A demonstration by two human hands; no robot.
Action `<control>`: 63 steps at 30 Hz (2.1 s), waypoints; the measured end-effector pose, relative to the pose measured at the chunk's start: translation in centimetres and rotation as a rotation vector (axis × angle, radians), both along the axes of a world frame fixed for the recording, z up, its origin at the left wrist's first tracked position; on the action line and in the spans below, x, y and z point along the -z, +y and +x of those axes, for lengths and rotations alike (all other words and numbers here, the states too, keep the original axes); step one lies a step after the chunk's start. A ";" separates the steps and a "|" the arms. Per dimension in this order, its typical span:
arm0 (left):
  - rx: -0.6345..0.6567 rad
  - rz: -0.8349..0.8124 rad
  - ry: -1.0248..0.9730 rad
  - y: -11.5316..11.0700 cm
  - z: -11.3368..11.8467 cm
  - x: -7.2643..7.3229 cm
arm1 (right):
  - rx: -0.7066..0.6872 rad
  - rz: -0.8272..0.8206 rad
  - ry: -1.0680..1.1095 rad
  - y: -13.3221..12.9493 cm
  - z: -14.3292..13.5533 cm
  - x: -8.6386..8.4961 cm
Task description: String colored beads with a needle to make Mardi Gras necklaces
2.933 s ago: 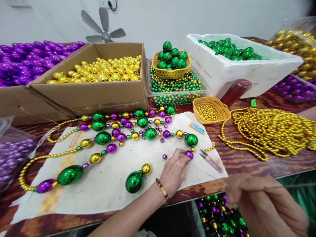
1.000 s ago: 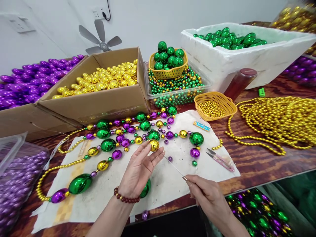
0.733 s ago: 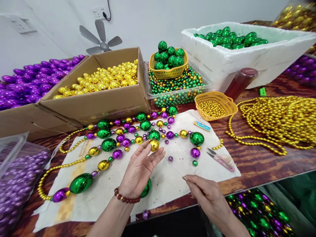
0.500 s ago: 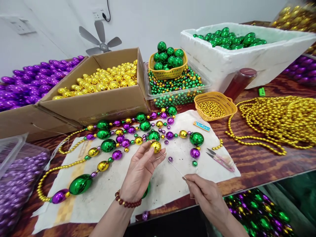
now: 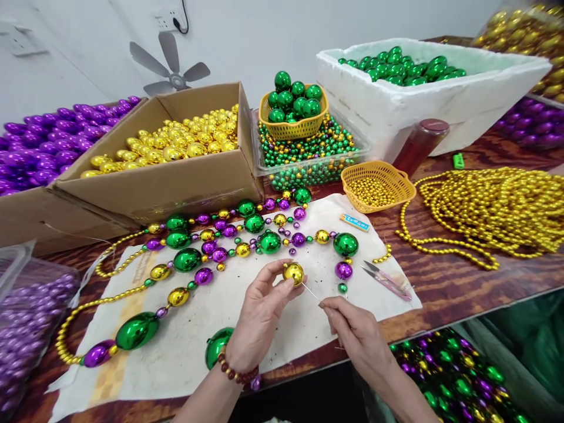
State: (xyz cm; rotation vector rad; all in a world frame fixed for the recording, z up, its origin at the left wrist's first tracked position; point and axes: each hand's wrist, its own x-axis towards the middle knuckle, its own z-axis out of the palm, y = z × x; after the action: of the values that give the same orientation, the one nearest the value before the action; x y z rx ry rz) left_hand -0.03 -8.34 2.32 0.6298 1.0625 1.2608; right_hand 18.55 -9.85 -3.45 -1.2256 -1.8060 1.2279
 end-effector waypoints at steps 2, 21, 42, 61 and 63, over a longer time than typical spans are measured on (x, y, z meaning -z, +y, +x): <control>0.044 0.011 0.042 0.2 0.0 0.8 | -0.017 0.025 0.013 0.2 -0.1 0.1; 0.259 0.289 1.168 1.3 -0.6 4.4 | 0.275 -0.479 0.552 1.1 0.2 1.3; -0.054 -0.025 0.011 1.8 -3.0 0.6 | 0.074 -0.210 0.143 0.6 2.7 0.3; 0.035 -0.078 0.126 0.8 -2.3 0.6 | 0.028 -0.202 0.069 1.2 0.2 0.7; 0.041 -0.053 0.253 0.7 -2.2 0.6 | 0.023 -0.217 0.054 1.4 -0.2 0.8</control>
State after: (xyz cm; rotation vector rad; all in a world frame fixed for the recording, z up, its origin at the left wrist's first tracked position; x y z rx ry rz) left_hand -2.25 -7.61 1.74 0.7808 1.2805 1.1333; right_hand 18.35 -8.42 -4.28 -1.3134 -1.6487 1.4600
